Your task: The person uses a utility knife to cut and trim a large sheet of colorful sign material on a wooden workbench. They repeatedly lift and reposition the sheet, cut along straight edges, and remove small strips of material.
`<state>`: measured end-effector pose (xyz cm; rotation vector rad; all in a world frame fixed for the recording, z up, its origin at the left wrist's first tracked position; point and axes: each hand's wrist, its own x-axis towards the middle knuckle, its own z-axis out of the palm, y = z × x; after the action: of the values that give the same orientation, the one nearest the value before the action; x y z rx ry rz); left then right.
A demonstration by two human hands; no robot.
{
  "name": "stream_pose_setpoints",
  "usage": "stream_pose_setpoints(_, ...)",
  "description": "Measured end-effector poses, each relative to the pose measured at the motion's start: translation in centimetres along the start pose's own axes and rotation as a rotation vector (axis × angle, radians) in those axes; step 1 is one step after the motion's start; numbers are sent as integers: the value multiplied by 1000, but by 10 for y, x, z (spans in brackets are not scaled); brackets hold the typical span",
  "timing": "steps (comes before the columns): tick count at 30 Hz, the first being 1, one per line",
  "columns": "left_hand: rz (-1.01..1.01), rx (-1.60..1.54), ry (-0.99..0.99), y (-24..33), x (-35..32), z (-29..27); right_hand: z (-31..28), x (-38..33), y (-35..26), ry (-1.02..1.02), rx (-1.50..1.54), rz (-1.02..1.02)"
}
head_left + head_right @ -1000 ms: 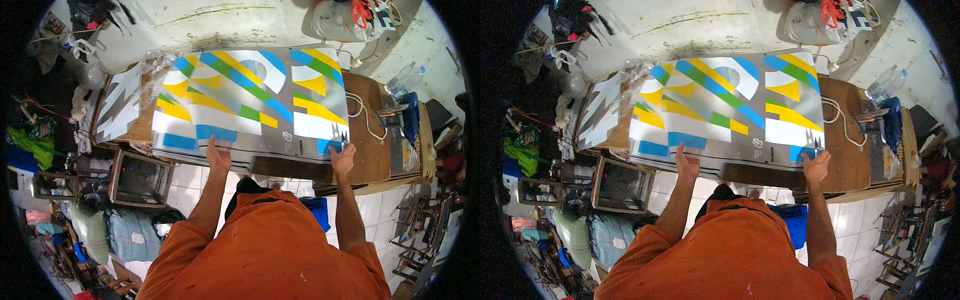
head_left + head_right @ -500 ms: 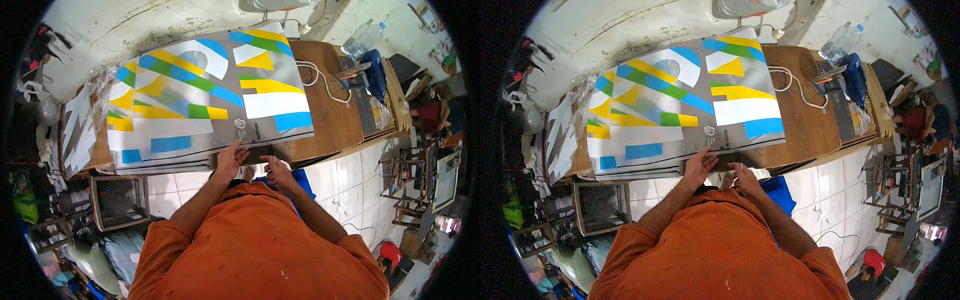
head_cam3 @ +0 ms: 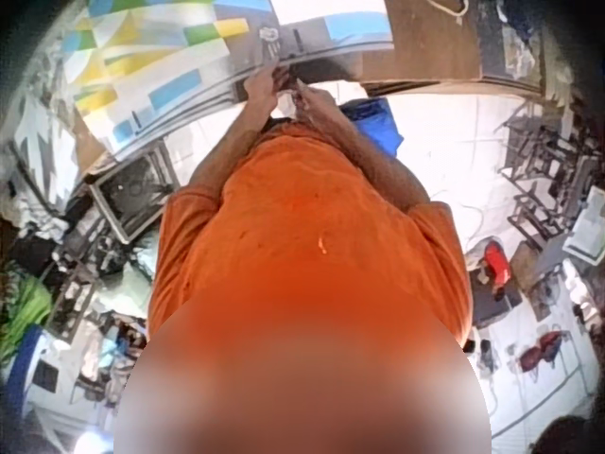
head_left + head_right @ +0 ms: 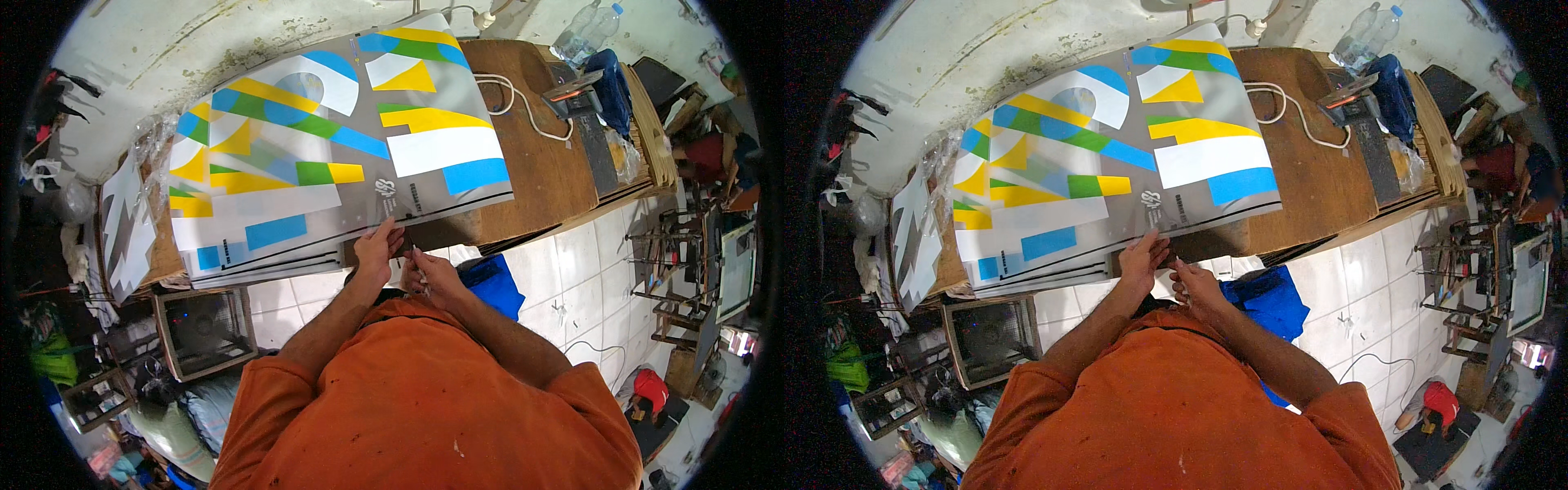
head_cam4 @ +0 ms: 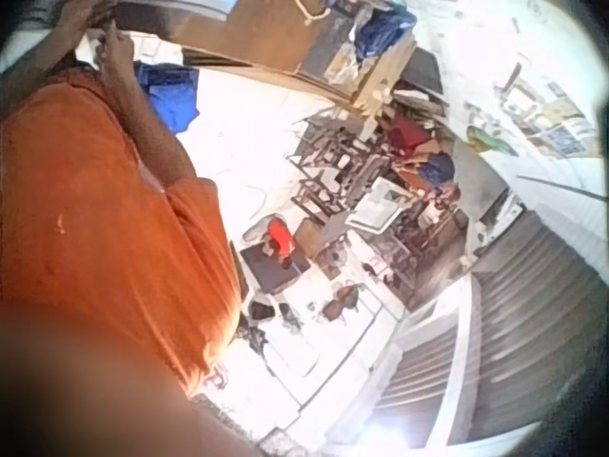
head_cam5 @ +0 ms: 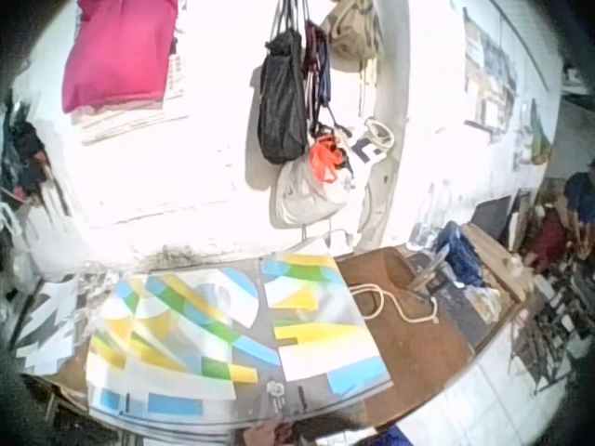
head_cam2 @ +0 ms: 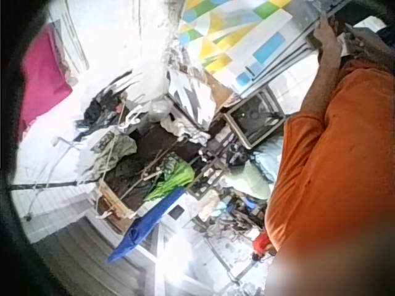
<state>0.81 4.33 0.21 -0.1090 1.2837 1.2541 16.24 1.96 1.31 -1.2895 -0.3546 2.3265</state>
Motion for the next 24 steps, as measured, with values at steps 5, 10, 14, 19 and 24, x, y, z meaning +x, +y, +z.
stream_pose_setpoints(5, 20, -4, -2, -2, 4, -3, 18, 9, -4, 59, 88, -32)
stream_pose_setpoints(10, 35, -48, -34, -3, 4, -4, 29, 16, -12, 109, 117, -55)
stream_pose_setpoints(14, 26, -59, -23, 0, 1, -3, 33, 16, -15, 119, 174, -52)
stream_pose_setpoints(19, 13, -42, -5, 4, -1, -1, 35, 22, -14, 208, 89, -111)
stream_pose_setpoints(24, 62, 45, 11, 8, -2, -1, 38, 35, -23, 210, 52, -127)
